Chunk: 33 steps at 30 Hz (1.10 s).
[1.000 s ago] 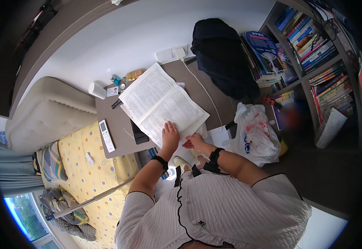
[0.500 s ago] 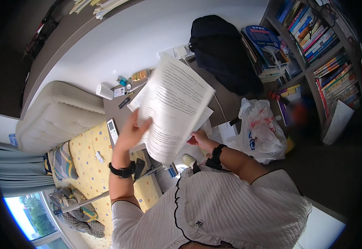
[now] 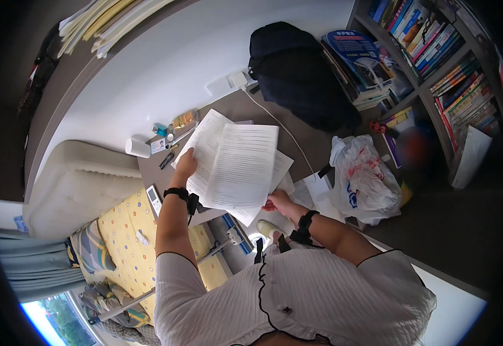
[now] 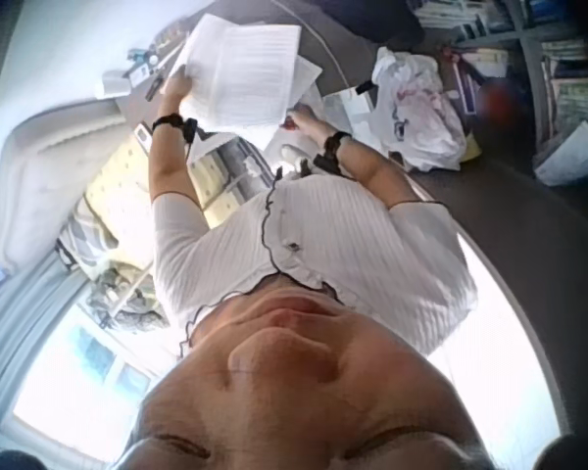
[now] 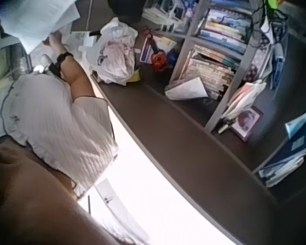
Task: The person sorts through various papers, booklets, and a plastic bag on a desk, placing some items onto a bookshelf and flipping through the pages of a textbook.
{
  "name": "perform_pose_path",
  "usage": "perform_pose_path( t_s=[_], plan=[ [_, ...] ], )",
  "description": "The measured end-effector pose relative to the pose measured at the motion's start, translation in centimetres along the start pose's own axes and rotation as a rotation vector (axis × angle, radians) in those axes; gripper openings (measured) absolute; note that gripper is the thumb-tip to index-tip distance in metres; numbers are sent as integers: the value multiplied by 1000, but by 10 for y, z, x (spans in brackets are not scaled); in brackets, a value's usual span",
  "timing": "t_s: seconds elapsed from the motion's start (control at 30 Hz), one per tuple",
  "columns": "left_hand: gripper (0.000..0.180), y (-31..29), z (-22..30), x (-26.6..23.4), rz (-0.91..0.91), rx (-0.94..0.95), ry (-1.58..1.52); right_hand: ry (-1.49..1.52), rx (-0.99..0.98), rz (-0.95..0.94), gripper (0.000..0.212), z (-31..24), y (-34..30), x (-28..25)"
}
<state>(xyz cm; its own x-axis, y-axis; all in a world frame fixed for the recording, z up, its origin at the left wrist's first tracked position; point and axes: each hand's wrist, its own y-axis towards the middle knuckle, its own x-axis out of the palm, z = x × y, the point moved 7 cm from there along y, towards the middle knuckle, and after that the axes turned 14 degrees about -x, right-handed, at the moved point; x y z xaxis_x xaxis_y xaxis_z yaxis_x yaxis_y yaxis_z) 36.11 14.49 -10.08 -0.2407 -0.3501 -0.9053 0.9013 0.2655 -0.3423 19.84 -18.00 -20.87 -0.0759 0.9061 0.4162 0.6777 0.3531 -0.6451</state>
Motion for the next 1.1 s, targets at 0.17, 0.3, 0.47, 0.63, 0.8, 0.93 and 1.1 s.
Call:
perform_pose_path(
  t_s=[0.17, 0.3, 0.47, 0.63, 0.8, 0.93, 1.1],
  plan=[
    [40, 30, -4, 18, 32, -111, 89, -73, -33, -15, 25, 4, 4, -7],
    [33, 32, 15, 8, 128, -167, 111, -94, -56, 7, 25, 2, 4, -8],
    [36, 7, 33, -7, 737, -46, 48, -99, -47, 36, 25, -1, 1, -5],
    [61, -63, 109, 62, 287, 172, 90, -78, -55, 10, 25, 5, 5, -7],
    [66, -93, 98, 88, 395, 109, 178, -119, -53, 7, 24, -4, -4, -1],
    [65, -83, 95, 92, 365, 85, 117, -104, -63, -36, 21, -2, -4, -4],
    [57, -75, 98, 94, 377, -2, 87, -141, -72, -97, 24, -12, -13, 4]
  ],
)
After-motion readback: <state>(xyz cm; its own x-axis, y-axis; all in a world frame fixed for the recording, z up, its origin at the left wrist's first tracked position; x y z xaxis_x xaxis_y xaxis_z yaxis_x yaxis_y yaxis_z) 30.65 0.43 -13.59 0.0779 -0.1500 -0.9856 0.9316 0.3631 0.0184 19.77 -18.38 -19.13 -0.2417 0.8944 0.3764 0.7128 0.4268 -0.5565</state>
